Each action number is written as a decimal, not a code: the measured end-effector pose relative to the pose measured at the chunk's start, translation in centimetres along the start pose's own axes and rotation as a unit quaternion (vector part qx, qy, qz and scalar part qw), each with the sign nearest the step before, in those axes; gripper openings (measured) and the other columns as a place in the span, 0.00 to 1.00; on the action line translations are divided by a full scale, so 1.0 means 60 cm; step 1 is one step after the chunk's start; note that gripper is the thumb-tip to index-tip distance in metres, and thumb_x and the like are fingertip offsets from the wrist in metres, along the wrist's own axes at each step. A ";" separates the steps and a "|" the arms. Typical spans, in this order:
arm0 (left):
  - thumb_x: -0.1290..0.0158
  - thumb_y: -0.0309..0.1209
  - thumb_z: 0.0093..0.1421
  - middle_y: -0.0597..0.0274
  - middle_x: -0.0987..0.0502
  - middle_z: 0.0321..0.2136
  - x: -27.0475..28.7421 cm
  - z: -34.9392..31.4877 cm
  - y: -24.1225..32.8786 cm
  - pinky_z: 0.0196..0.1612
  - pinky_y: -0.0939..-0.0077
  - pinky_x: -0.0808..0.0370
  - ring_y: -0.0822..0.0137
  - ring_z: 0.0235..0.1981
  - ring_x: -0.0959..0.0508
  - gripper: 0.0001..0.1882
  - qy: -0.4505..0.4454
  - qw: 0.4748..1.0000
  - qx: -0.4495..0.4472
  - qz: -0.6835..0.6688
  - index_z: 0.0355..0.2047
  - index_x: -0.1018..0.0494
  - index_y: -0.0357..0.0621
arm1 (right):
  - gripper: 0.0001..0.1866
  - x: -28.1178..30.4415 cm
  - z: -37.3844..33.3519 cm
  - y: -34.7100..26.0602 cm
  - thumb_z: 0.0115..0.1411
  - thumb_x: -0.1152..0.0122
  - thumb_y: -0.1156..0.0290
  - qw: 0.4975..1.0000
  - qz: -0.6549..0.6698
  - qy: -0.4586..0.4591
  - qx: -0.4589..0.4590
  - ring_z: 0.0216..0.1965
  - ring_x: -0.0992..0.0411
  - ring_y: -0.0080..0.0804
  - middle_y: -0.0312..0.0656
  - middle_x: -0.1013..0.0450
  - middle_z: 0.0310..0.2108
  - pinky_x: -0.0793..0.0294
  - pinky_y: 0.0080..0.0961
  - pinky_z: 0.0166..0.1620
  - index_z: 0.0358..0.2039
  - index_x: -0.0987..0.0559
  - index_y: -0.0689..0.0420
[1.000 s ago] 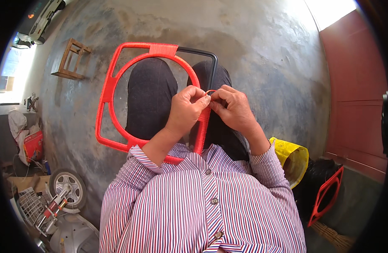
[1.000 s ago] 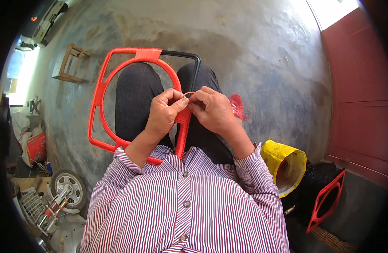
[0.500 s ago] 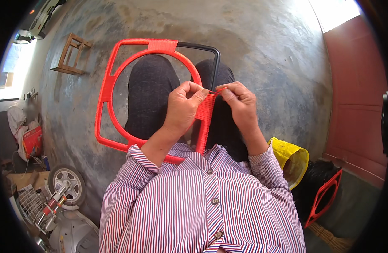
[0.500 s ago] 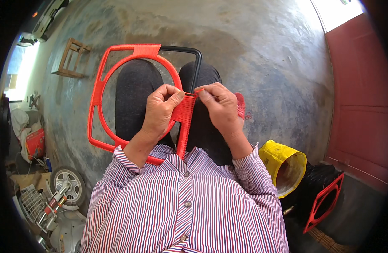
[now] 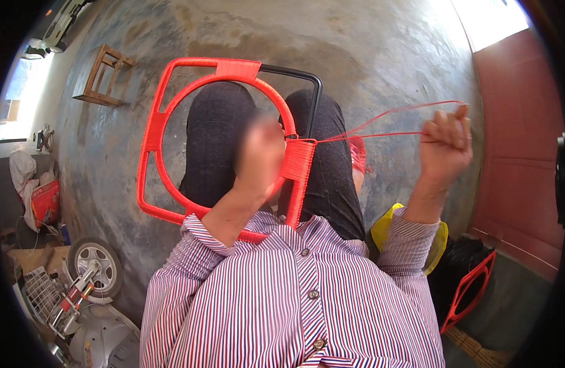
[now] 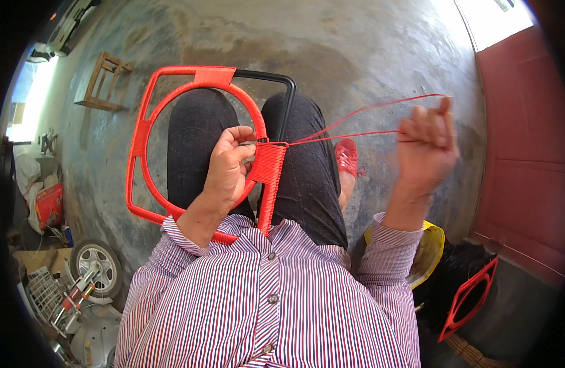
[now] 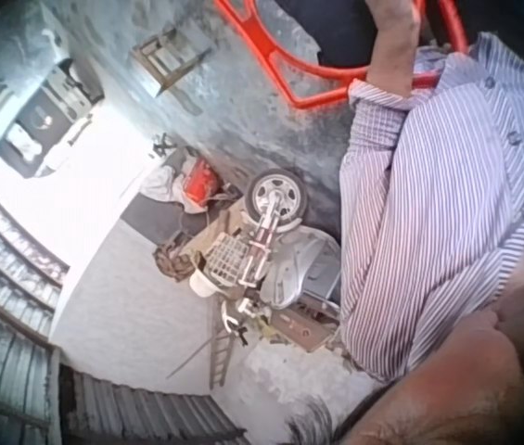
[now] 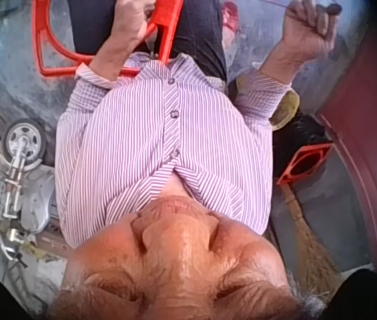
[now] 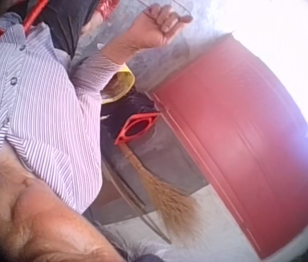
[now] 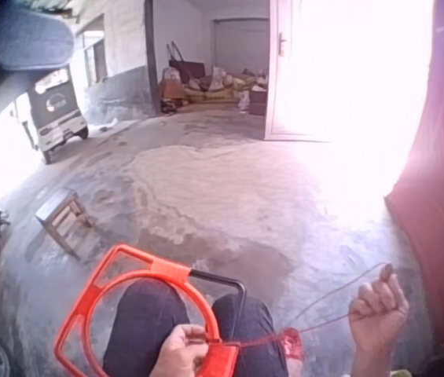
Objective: Weaving red plastic cord around a black metal frame to repair or create a stool seat.
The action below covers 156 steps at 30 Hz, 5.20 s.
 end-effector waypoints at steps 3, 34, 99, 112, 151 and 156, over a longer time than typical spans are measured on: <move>0.51 0.19 0.60 0.56 0.27 0.40 -0.002 0.009 -0.019 0.44 0.73 0.22 0.67 0.37 0.22 0.18 -0.070 0.995 0.067 -0.019 0.51 0.37 0.37 | 0.15 0.021 0.007 -0.046 0.66 0.52 0.68 1.000 -0.010 0.013 0.026 0.19 0.50 0.18 0.26 0.43 0.18 0.49 0.18 0.21 0.48 0.24 0.62; 0.65 0.37 0.73 0.46 0.24 0.41 -0.013 -0.025 -0.006 0.42 0.55 0.17 0.55 0.40 0.18 0.18 -0.131 0.982 0.136 -0.019 0.51 0.36 0.35 | 0.17 0.024 -0.107 0.236 0.69 0.47 0.60 0.816 -0.488 0.003 -0.309 0.20 0.39 0.16 0.29 0.35 0.17 0.41 0.17 0.25 0.25 0.26 0.58; 0.52 0.33 0.68 0.67 0.31 0.32 0.013 -0.019 -0.005 0.38 0.82 0.28 0.79 0.33 0.29 0.08 -0.107 0.987 -0.054 0.108 0.34 0.32 0.42 | 0.10 -0.096 -0.100 0.290 0.63 0.45 0.68 0.505 -0.799 -0.253 -0.210 0.28 0.25 0.49 0.56 0.27 0.26 0.29 0.38 0.31 0.37 0.24 0.62; 0.55 0.29 0.65 0.63 0.26 0.34 0.004 -0.021 -0.004 0.40 0.76 0.24 0.72 0.35 0.27 0.05 -0.038 0.995 0.092 -0.032 0.38 0.31 0.42 | 0.14 -0.024 -0.090 0.177 0.68 0.47 0.64 0.839 -0.478 0.017 -0.261 0.19 0.44 0.14 0.28 0.38 0.17 0.44 0.17 0.23 0.34 0.22 0.63; 0.58 0.37 0.69 0.65 0.28 0.30 0.022 -0.019 -0.012 0.36 0.70 0.24 0.71 0.30 0.29 0.10 -0.012 0.993 0.109 -0.046 0.34 0.31 0.47 | 0.06 -0.011 -0.109 0.225 0.60 0.39 0.74 0.759 -0.644 0.045 -0.085 0.31 0.30 0.18 0.35 0.26 0.29 0.29 0.18 0.36 0.36 0.24 0.62; 0.59 0.40 0.70 0.65 0.30 0.28 0.021 -0.028 0.004 0.32 0.70 0.24 0.73 0.29 0.29 0.13 0.008 0.997 0.062 -0.034 0.32 0.32 0.48 | 0.07 -0.035 -0.112 0.229 0.60 0.37 0.73 0.824 -0.561 0.024 -0.082 0.28 0.30 0.17 0.34 0.25 0.27 0.30 0.16 0.32 0.36 0.22 0.62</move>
Point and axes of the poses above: each hand's wrist, its own z-axis towards the middle knuckle, its own x-axis out of the back of the hand, y = z × x, the point moved 6 cm from there along z, towards the middle knuckle
